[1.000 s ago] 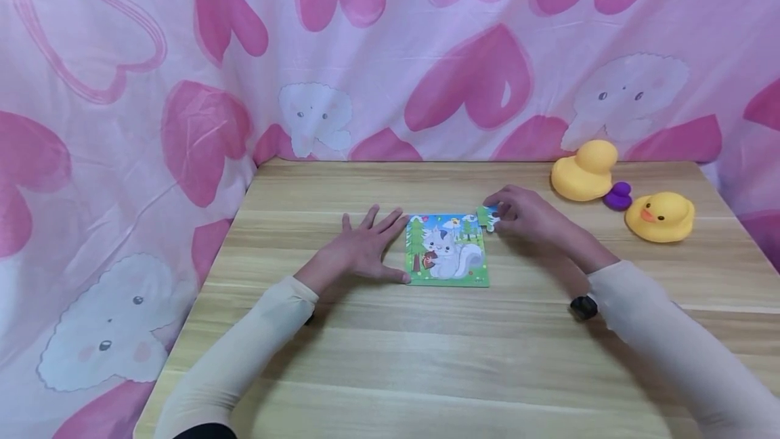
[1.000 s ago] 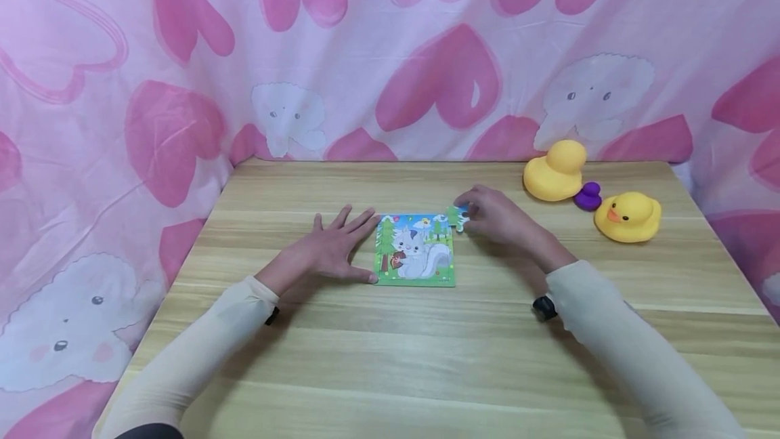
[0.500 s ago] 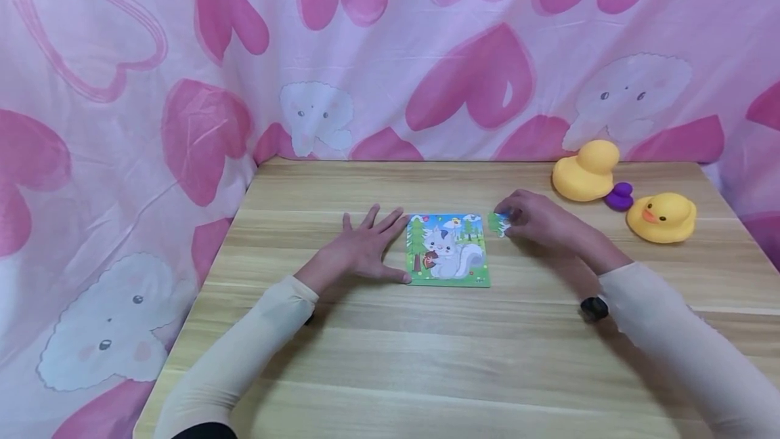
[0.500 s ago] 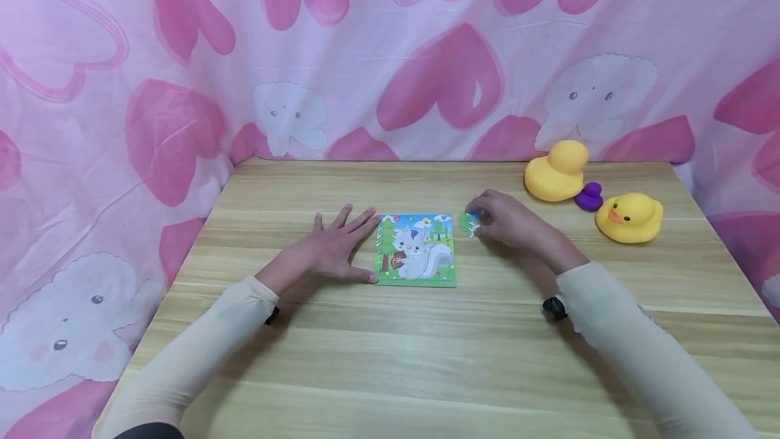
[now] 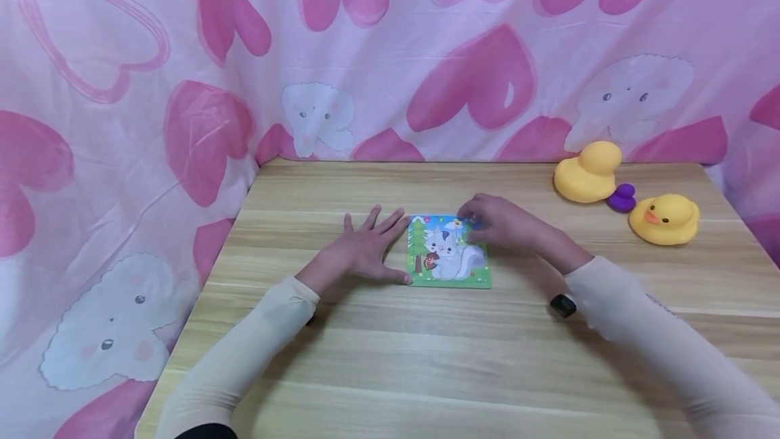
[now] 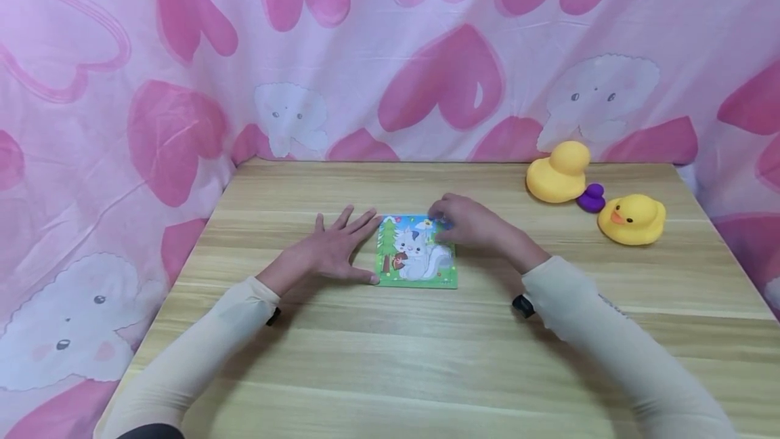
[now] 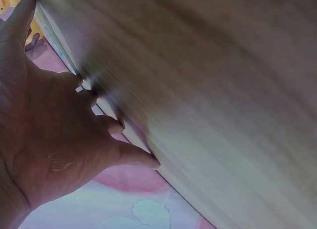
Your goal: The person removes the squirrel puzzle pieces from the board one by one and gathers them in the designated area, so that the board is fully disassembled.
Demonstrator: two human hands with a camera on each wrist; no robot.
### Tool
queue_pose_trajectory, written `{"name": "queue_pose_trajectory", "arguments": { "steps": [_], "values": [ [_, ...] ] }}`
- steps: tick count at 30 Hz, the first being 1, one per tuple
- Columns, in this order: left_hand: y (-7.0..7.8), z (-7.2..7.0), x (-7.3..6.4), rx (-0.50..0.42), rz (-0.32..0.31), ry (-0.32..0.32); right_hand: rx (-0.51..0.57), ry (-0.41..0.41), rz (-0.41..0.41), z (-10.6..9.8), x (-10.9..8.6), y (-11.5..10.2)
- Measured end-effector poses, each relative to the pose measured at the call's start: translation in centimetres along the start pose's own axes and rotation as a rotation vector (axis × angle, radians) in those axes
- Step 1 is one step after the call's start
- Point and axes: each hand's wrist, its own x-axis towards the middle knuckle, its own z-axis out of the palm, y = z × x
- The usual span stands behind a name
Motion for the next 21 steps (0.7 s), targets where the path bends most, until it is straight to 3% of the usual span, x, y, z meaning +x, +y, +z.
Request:
{"name": "queue_pose_trajectory", "arguments": {
  "steps": [4,8,14,21],
  "values": [
    [-0.1,0.1,0.0,-0.005,0.004,-0.005,0.028,-0.011,-0.028,1.1,0.5,-1.2],
    [-0.1,0.0,0.0,-0.005,0.006,-0.008,-0.017,0.009,-0.04,1.9,0.8,-2.1],
    [-0.1,0.1,0.0,-0.008,0.009,0.003,-0.1,0.06,0.009,2.7,0.9,-3.3],
    [-0.1,0.1,0.0,-0.003,0.011,0.004,-0.112,0.052,0.042,2.6,1.4,-3.7]
  ]
}}
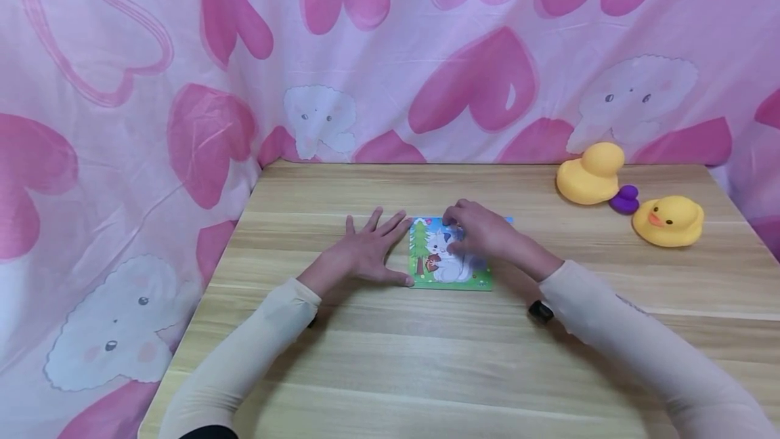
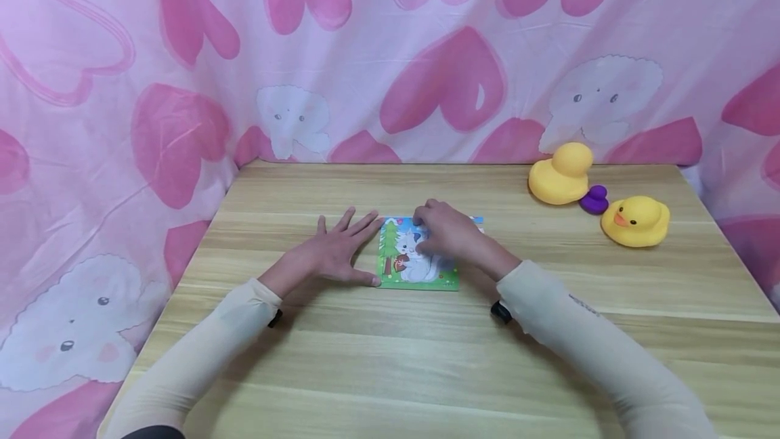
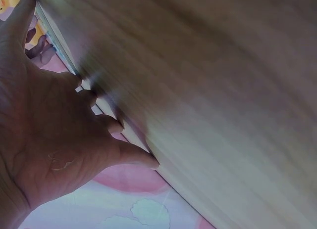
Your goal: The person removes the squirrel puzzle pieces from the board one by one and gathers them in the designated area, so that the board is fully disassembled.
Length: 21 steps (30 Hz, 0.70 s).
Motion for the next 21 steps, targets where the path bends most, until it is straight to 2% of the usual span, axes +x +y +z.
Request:
{"name": "queue_pose_trajectory", "arguments": {
  "steps": [13,21],
  "values": [
    [0.2,-0.1,-0.1,0.003,-0.009,-0.009,0.066,-0.018,-0.002,-0.1,0.8,0.3],
    [0.3,-0.2,-0.1,0.011,-0.008,-0.005,0.138,0.018,-0.056,0.2,0.9,1.3]
  ]
}}
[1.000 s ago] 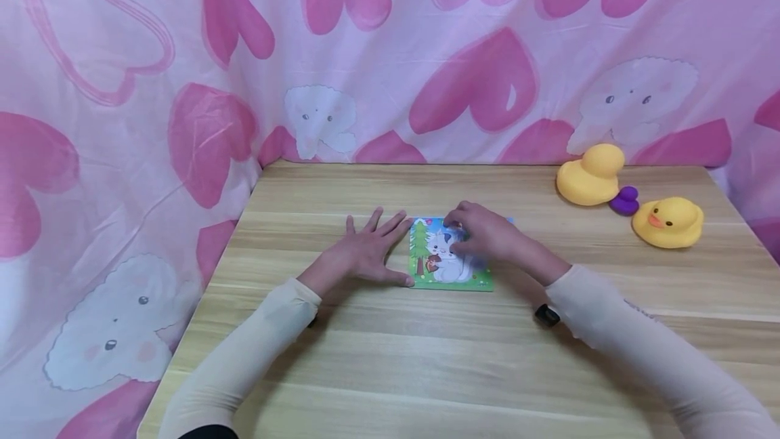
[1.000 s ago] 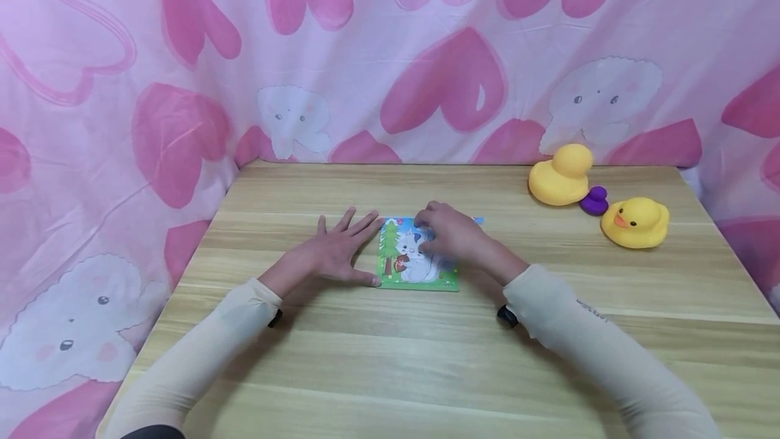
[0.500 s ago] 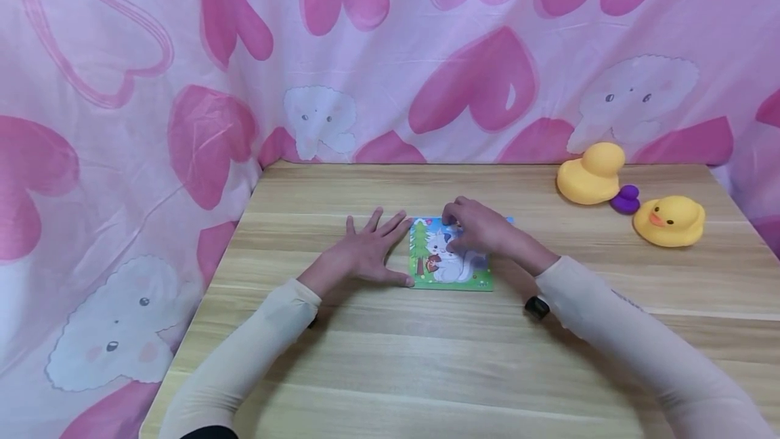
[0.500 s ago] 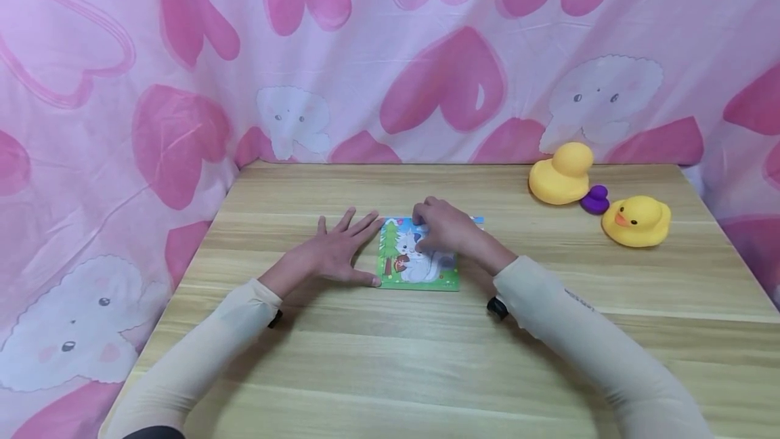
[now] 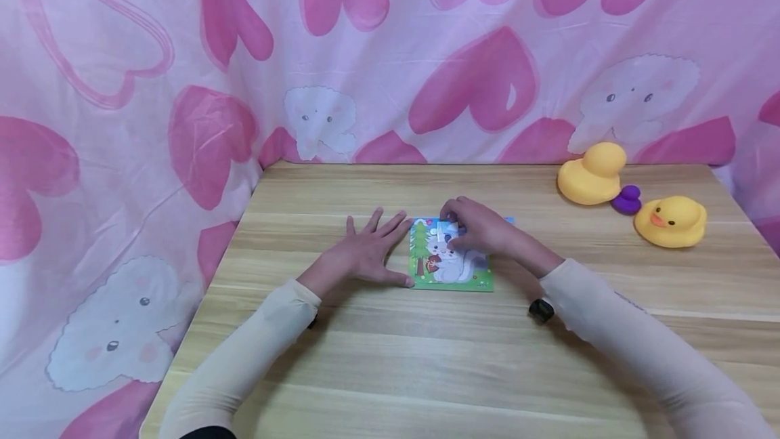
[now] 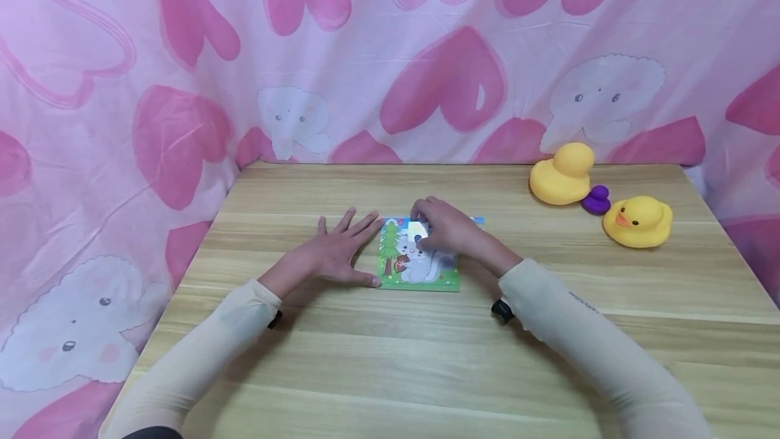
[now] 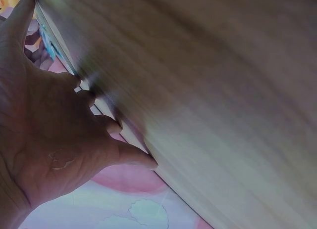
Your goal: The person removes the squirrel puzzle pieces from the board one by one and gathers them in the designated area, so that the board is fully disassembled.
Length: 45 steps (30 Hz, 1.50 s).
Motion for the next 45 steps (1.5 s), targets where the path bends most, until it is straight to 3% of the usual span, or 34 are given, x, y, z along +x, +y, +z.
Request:
{"name": "queue_pose_trajectory", "arguments": {
  "steps": [8,20,29,35,45],
  "values": [
    [0.0,0.3,0.2,-0.006,0.006,0.001,0.012,-0.003,-0.075,-0.2,-0.1,0.9],
    [-0.1,0.6,0.3,-0.021,0.006,-0.001,-0.018,-0.081,-0.001,-0.7,0.4,0.5],
    [-0.1,0.5,0.1,-0.019,0.007,0.007,-0.042,-0.036,0.004,-0.9,0.1,0.4],
    [-0.1,0.4,0.0,-0.02,0.009,0.013,-0.027,0.015,0.01,-2.1,-1.7,2.0],
    [-0.1,0.2,-0.1,-0.012,0.007,0.006,-0.093,0.07,0.043,-4.4,-6.5,6.8]
  ]
}}
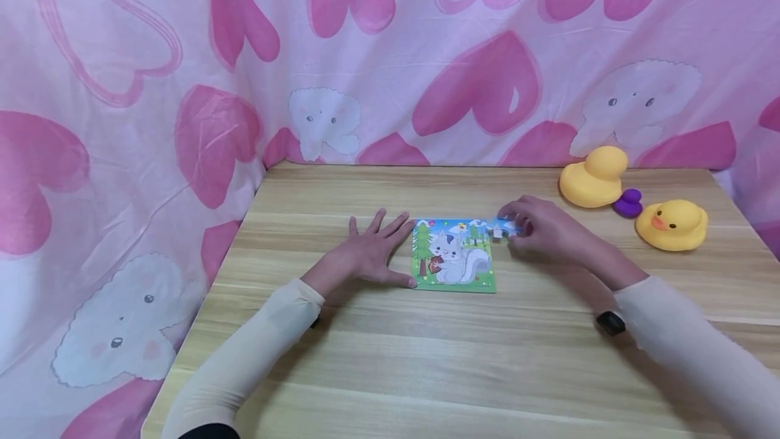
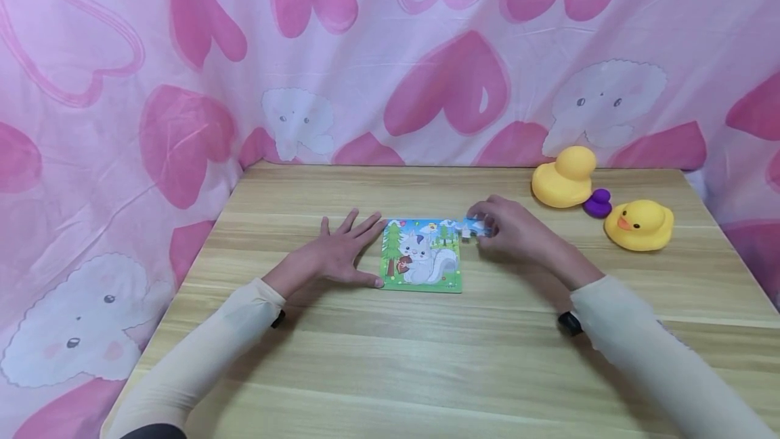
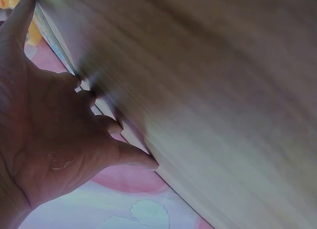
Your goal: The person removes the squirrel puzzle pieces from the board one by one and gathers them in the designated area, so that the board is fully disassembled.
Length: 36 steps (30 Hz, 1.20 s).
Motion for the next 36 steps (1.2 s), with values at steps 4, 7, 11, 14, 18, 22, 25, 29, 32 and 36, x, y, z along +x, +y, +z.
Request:
{"name": "queue_pose_trajectory", "arguments": {
  "steps": [4,7,11,14,18,22,25,29,32,36],
  "values": [
    [0.0,0.0,-0.1,0.001,-0.004,-0.002,-0.049,0.004,0.022,-0.6,-1.2,1.8],
    [0.0,0.0,-0.1,-0.005,-0.003,-0.006,-0.074,0.003,0.029,-0.9,-1.8,2.8],
    [0.2,-0.1,0.0,-0.015,0.004,-0.01,-0.083,-0.006,0.041,-1.4,-2.4,3.7],
    [0.2,-0.2,0.0,-0.012,0.005,-0.012,-0.092,-0.006,0.045,-1.6,-2.6,4.1],
    [0.2,-0.2,0.1,0.0,0.003,-0.007,-0.101,-0.011,0.044,-1.8,-2.5,4.3],
    [0.2,-0.1,0.1,0.0,0.001,-0.006,-0.113,-0.033,0.06,-1.8,-2.3,4.2],
    [0.1,-0.1,0.1,-0.004,-0.001,-0.008,-0.131,-0.051,0.077,-2.0,-2.2,3.9],
    [0.1,-0.3,0.0,-0.007,-0.004,-0.009,-0.166,-0.058,0.068,-2.2,-2.2,3.1],
    [0.1,-0.2,0.0,0.0,-0.007,-0.015,-0.19,-0.038,0.031,-2.2,-2.2,2.3],
    [0.0,-0.2,0.1,0.007,0.001,-0.017,-0.143,0.017,0.003,-1.6,-2.2,1.2]
  ]
}}
